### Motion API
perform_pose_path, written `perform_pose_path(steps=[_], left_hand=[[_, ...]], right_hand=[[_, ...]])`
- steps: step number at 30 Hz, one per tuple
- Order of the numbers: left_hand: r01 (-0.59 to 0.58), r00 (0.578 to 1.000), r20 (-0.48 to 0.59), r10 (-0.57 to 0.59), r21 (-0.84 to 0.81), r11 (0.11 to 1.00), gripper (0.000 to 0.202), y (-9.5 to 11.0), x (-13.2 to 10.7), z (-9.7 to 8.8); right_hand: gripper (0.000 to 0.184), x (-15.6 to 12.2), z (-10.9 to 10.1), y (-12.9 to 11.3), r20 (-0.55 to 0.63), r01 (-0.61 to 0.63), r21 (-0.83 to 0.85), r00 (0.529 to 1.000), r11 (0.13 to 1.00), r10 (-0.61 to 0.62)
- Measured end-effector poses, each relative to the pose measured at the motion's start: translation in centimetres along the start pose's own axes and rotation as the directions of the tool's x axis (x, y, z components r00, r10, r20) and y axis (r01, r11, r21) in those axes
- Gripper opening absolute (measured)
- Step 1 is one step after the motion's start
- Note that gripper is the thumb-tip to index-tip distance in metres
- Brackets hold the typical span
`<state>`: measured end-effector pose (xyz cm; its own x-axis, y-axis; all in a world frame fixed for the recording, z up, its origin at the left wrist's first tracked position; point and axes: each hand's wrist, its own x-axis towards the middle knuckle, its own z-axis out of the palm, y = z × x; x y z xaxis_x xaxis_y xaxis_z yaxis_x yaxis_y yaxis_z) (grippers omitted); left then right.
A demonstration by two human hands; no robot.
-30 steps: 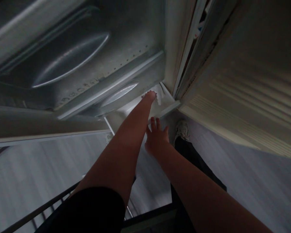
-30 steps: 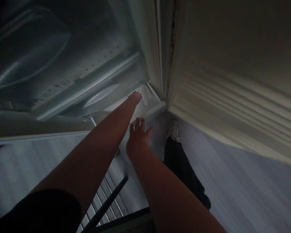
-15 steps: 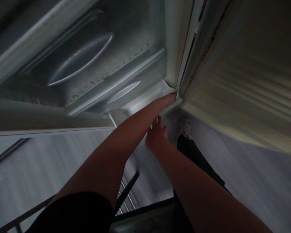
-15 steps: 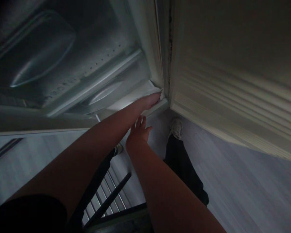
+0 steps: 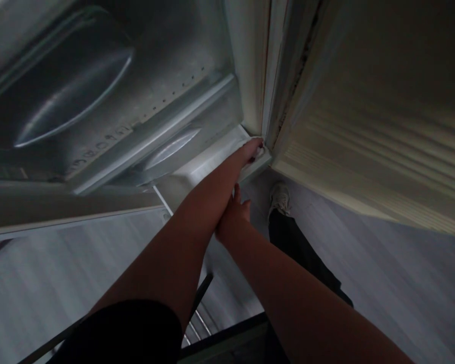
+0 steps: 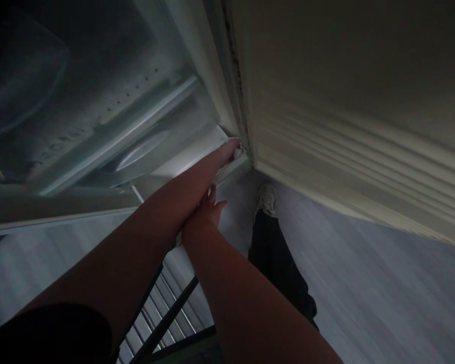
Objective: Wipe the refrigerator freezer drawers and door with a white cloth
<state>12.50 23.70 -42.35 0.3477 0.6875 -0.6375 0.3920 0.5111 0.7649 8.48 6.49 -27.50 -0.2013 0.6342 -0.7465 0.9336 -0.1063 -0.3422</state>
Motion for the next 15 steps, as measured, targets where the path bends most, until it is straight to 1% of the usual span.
perform_pose_path(steps=[2, 3, 5, 6, 8, 10, 13, 15], left_hand=[[-0.015, 0.99, -0.139, 0.014, -0.007, 1.0, 0.024, 0.4, 0.9, -0.9], [-0.021, 0.982, -0.189, 0.021, 0.004, 1.0, 0.02, 0.7, 1.2, -1.5], [-0.03, 0.968, -0.248, 0.035, 0.025, 0.999, 0.012, 1.2, 1.7, -2.7], [-0.034, 0.964, -0.261, 0.042, 0.035, 0.999, 0.009, 1.5, 1.7, -3.2], [-0.05, 0.967, -0.252, 0.049, 0.004, 0.999, 0.007, 1.6, 1.5, -3.8], [-0.061, 0.976, -0.216, 0.04, -0.091, 0.994, 0.01, 1.3, 0.9, -3.8], [-0.007, 0.993, -0.12, -0.018, -0.205, 0.979, 0.022, 0.4, -0.1, -2.9], [0.045, 0.998, -0.033, -0.053, -0.201, 0.979, 0.031, -0.2, -0.9, -2.1]], right_hand=[[0.065, 0.0, 0.0, 0.1, -0.004, 0.005, -0.009, 1.0, 1.0, -0.005], [0.065, -0.1, -0.1, 0.1, -0.006, 0.008, -0.014, 1.0, 1.0, -0.008], [0.064, -0.1, -0.2, 0.2, 0.002, 0.008, -0.017, 1.0, 1.0, -0.008], [0.062, -0.1, -0.3, 0.3, 0.003, 0.009, -0.013, 1.0, 1.0, -0.009], [0.061, -0.1, -0.3, 0.4, 0.009, 0.012, -0.004, 1.0, 1.0, -0.012], [0.06, 0.0, -0.2, 0.4, 0.017, 0.013, 0.0, 1.0, 1.0, -0.013], [0.062, 0.2, 0.0, 0.3, 0.003, 0.001, 0.002, 1.0, 1.0, -0.001], [0.065, 0.2, 0.2, 0.1, -0.014, -0.005, 0.0, 1.0, 1.0, 0.005]])
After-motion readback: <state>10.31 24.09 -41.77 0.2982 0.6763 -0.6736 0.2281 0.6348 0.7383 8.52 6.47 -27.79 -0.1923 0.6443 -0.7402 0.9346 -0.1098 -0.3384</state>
